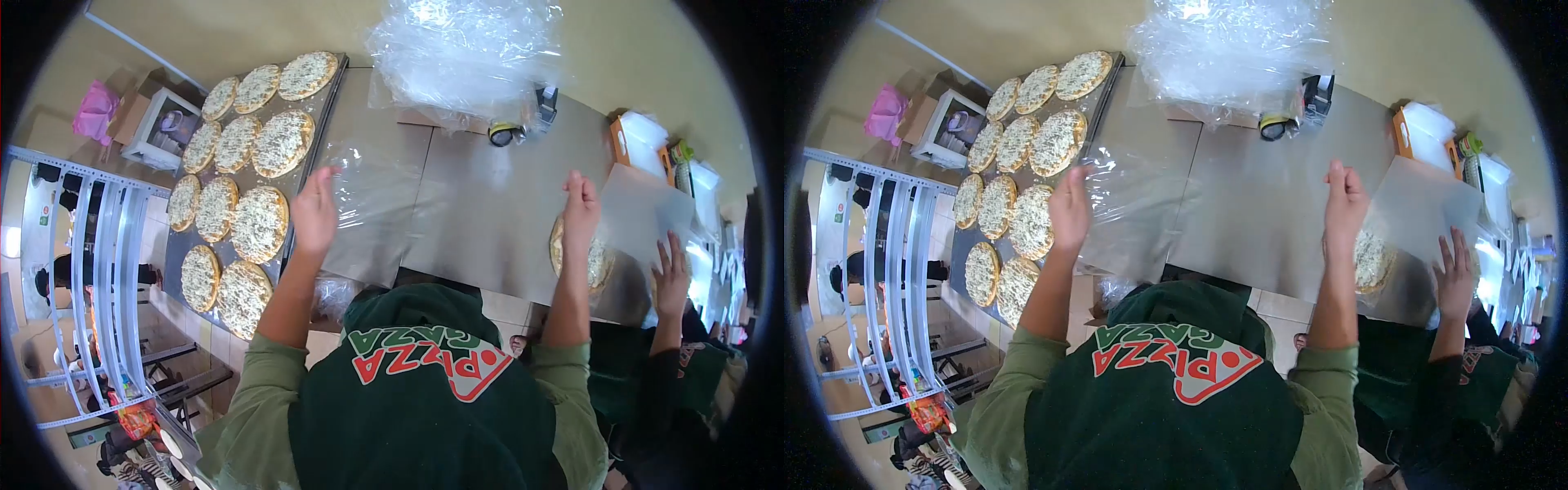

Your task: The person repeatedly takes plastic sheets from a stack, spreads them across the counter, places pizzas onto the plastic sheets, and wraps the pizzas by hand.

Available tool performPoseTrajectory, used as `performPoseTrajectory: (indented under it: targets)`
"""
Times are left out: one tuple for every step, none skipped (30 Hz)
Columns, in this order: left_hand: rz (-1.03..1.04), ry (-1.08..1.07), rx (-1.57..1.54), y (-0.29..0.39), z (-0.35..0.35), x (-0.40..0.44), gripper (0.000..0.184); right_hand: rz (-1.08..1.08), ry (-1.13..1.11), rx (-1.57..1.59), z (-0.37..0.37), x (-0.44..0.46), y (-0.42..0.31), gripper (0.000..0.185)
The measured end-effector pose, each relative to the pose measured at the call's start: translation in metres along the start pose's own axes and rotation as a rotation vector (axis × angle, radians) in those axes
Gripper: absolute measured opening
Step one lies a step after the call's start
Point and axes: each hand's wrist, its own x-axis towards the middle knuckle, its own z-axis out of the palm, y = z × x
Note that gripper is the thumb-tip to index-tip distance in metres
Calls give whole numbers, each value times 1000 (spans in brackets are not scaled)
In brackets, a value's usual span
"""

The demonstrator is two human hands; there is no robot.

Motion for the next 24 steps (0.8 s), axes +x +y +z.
performPoseTrajectory:
  targets:
    - [-70, -44, 47, 15, -18, 1, 26, 65, -128, 10, 1, -7, -8, 34]
    - [-140, -93, 94, 23, -28, 1, 26, 133, -254, 19, 3, -22, -19, 35]
    - [84, -22, 113, 21, -25, -1, 24, 194, -376, 26, 7, -33, -28, 36]
    - [308, 56, 125, 21, -15, -2, 24, 304, -594, 102, 17, -42, -26, 38]
    - [532, 137, 135, 23, -6, -4, 24, 414, -813, 177, 30, -52, -20, 42]
    - [451, -86, 55, 35, -5, -14, 26, 516, -852, 287, 48, -63, -24, 43]
    - [367, -310, -23, 47, -6, -28, 29, 618, -889, 401, 65, -73, -27, 47]
    - [576, -336, 44, 45, 1, -40, 35, 686, -861, 511, 76, -76, -24, 47]
    - [784, -361, 112, 39, 10, -50, 43, 754, -828, 623, 88, -77, -19, 47]
    - [800, -401, 99, 36, 15, -60, 44, 822, -790, 733, 97, -78, -16, 49]
    - [816, -439, 83, 32, 20, -68, 44, 774, -807, 646, 106, -78, -14, 45]
    - [831, -474, 65, 31, 21, -71, 45, 724, -825, 555, 113, -77, -12, 42]
    - [753, -510, -16, 27, 20, -71, 44, 677, -842, 462, 119, -78, -12, 39]
    - [674, -545, -96, 23, 17, -71, 43, 704, -817, 450, 123, -81, -12, 38]
    - [594, -578, -174, 19, 15, -69, 42, 730, -793, 437, 128, -84, -13, 37]
    - [301, -549, -284, 11, 18, -64, 40, 756, -771, 426, 133, -88, -15, 37]
    - [3, -514, -385, -2, 25, -56, 38, 747, -758, 462, 138, -94, -18, 35]
    - [-297, -470, -478, -12, 29, -49, 37, 740, -746, 499, 144, -103, -21, 34]
    - [-378, -533, -531, -14, 29, -42, 32, 734, -734, 536, 149, -113, -24, 32]
    - [-455, -595, -585, -13, 30, -34, 29, 646, -707, 503, 156, -121, -24, 30]
    - [-527, -658, -640, -14, 30, -28, 26, 554, -677, 469, 164, -128, -20, 27]
    - [-659, -646, -822, -18, 28, -26, 23, 463, -643, 433, 169, -132, -17, 25]
    - [-793, -633, -1004, -23, 27, -23, 21, 295, -572, 214, 168, -130, -15, 22]
    - [-929, -618, -1182, -27, 25, -21, 19, 130, -494, -5, 164, -127, -13, 18]
